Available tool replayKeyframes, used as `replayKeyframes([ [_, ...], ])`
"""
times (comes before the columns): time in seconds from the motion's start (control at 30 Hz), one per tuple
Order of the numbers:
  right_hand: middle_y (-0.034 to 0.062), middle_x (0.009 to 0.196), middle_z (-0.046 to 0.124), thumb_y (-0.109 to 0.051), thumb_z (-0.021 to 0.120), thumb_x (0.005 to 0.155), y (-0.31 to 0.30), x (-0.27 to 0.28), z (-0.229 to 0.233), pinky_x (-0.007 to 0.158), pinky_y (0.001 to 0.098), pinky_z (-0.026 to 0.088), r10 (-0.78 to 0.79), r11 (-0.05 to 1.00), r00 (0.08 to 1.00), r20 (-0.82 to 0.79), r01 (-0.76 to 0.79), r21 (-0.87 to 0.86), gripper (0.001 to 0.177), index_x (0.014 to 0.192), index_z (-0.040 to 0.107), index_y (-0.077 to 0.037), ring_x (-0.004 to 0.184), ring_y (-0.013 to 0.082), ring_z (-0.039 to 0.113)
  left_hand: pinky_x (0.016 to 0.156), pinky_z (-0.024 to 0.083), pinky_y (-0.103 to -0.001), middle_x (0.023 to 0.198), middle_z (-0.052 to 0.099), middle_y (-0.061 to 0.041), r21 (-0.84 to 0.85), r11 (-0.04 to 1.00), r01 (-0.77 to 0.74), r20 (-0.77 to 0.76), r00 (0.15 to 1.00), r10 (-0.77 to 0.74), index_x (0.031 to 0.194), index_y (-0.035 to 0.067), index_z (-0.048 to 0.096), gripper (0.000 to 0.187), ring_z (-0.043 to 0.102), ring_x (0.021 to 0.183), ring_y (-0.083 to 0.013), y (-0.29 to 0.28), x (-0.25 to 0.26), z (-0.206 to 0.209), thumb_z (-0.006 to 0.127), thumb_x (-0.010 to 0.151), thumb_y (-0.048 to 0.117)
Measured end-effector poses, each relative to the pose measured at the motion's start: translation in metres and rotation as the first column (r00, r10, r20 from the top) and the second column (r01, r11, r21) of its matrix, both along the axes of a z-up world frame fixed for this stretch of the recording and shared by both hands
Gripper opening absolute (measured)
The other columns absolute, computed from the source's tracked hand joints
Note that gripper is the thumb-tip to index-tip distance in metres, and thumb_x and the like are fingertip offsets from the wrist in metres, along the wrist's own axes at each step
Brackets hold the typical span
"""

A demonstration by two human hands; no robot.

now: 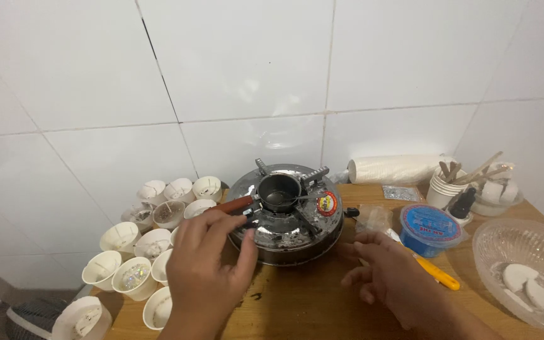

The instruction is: Prepare wax pieces by cutting them and placing them into a melting pot on a stove

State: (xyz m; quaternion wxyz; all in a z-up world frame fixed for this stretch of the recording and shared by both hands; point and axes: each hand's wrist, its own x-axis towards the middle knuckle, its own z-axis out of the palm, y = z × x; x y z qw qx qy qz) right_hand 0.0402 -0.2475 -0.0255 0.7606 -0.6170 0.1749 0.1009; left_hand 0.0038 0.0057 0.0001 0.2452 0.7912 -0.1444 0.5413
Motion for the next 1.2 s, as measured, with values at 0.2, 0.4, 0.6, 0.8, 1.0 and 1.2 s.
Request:
replayKeyframes([
  [0.2, 0.006, 0.101, 0.052, -0.018, 0.049, 0.097, -0.014, 0.015, -0.031, 0.04, 0.0299, 0.023, 0.124, 0.956, 0.992, 0.006, -0.121, 0.268, 0.012, 0.109, 0.049, -0.017, 0.072, 0.0373, 0.063, 0.092, 0.043, -0.042, 0.11, 0.066, 0.001, 0.079, 0.991, -0.105, 0.002, 0.994, 0.105, 0.105, 0.016, 0.074, 0.021, 0.058, 0.104, -0.0272, 0.009, 0.007, -0.006, 0.075, 0.085, 0.022],
  [0.4, 0.0042, 0.106, 0.063, -0.026, 0.056, 0.097, -0.018, 0.022, -0.031, 0.043, 0.0288, 0.03, 0.081, 0.954, 0.996, -0.037, -0.067, 0.292, 0.012, 0.108, 0.052, -0.021, 0.076, 0.0313, 0.065, 0.095, 0.043, -0.046, 0.114, 0.068, -0.003, 0.153, 0.978, -0.145, -0.043, 0.987, 0.153, 0.108, 0.013, 0.074, 0.024, 0.061, 0.106, -0.0289, 0.016, 0.013, -0.009, 0.072, 0.087, 0.024],
  [0.6, 0.0062, 0.13, 0.07, -0.036, 0.046, 0.096, -0.028, 0.027, -0.031, 0.045, 0.0247, 0.033, 0.25, 0.892, 0.968, -0.013, -0.225, 0.391, 0.034, 0.127, 0.06, -0.031, 0.077, 0.0206, 0.059, 0.095, 0.042, -0.051, 0.121, 0.069, -0.006, 0.221, 0.941, -0.258, -0.234, 0.922, 0.308, 0.125, 0.016, 0.072, 0.044, 0.058, 0.115, -0.0326, 0.027, 0.021, -0.013, 0.066, 0.088, 0.038],
  [0.8, 0.0071, 0.116, 0.066, -0.053, 0.039, 0.101, -0.026, 0.02, -0.021, 0.038, 0.0223, 0.02, 0.229, 0.887, 0.972, -0.06, -0.183, 0.423, 0.046, 0.131, 0.06, -0.027, 0.063, 0.0168, 0.042, 0.103, 0.034, -0.059, 0.132, 0.066, -0.003, 0.317, 0.911, -0.262, -0.568, 0.718, 0.404, 0.148, 0.02, 0.051, 0.057, 0.045, 0.138, -0.0395, 0.031, 0.027, -0.017, 0.044, 0.1, 0.049],
  [1.0, 0.0071, 0.099, 0.063, -0.073, 0.042, 0.094, -0.029, 0.024, -0.028, 0.039, 0.027, 0.025, 0.2, 0.913, 0.975, -0.092, -0.152, 0.379, 0.055, 0.116, 0.062, -0.028, 0.056, 0.0196, 0.042, 0.086, 0.039, -0.056, 0.112, 0.069, -0.001, 0.396, 0.885, -0.244, -0.479, 0.767, 0.427, 0.135, 0.024, 0.062, 0.049, 0.057, 0.108, -0.0332, 0.028, 0.033, -0.026, 0.056, 0.095, 0.051],
  [1.2, 0.0099, 0.093, 0.055, -0.065, 0.04, 0.1, -0.02, 0.017, -0.015, 0.049, 0.0337, 0.022, -0.012, 0.966, 0.985, -0.174, 0.057, 0.252, 0.048, 0.11, 0.06, -0.022, 0.057, 0.0216, 0.031, 0.088, 0.035, -0.053, 0.101, 0.066, 0.0, 0.356, 0.925, -0.133, -0.541, 0.778, 0.32, 0.107, 0.026, 0.069, 0.025, 0.056, 0.102, -0.0302, 0.024, 0.03, -0.028, 0.05, 0.1, 0.041],
])
